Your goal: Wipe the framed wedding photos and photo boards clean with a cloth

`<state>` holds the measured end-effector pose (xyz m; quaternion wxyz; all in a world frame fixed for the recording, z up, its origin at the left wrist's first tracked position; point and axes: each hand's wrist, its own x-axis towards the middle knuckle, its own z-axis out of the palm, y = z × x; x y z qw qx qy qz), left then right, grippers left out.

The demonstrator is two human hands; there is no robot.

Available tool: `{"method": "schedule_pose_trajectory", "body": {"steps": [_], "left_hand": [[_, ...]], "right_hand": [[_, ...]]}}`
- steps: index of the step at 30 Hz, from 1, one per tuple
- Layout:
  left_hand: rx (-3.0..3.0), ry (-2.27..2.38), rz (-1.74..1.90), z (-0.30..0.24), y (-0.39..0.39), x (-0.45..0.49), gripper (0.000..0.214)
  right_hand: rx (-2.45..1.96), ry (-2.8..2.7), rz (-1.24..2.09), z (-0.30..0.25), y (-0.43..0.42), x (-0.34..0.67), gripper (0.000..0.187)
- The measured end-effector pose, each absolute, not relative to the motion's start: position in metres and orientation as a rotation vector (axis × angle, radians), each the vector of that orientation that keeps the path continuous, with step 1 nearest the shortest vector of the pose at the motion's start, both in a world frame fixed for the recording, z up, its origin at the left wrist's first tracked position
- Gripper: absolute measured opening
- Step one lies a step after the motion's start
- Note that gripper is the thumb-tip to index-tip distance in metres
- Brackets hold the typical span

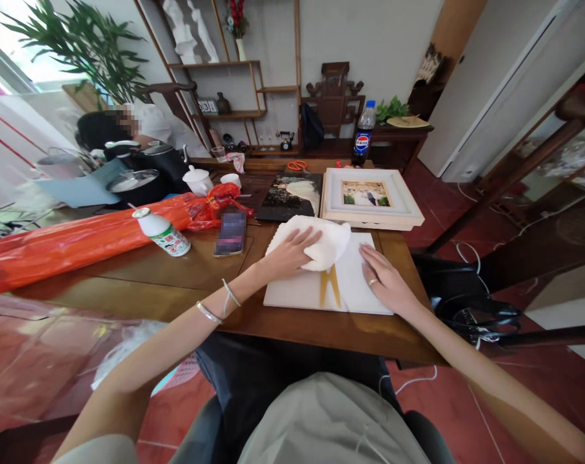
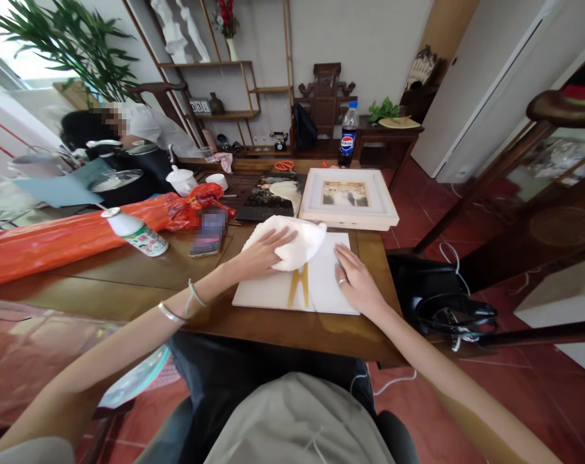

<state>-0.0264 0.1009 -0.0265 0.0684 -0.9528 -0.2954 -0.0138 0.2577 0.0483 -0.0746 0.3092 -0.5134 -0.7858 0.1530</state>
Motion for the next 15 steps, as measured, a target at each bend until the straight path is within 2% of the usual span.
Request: {"method": "schedule_pose_trajectory", "body": {"steps": [10, 15], "left_hand": [[-2.965, -0.871, -0.135, -0.03, -0.014, -0.014, 0.016], [-3.015, -0.833, -0.091, -0.023, -0.013, -0.018, 0.02]], "right_hand": [[-1.359, -2.108, 0.385, -0.074, 0.049, 0.258, 0.05], [-1.357, -2.099, 0.389, -0.072, 0.048, 0.257, 0.05]]}}
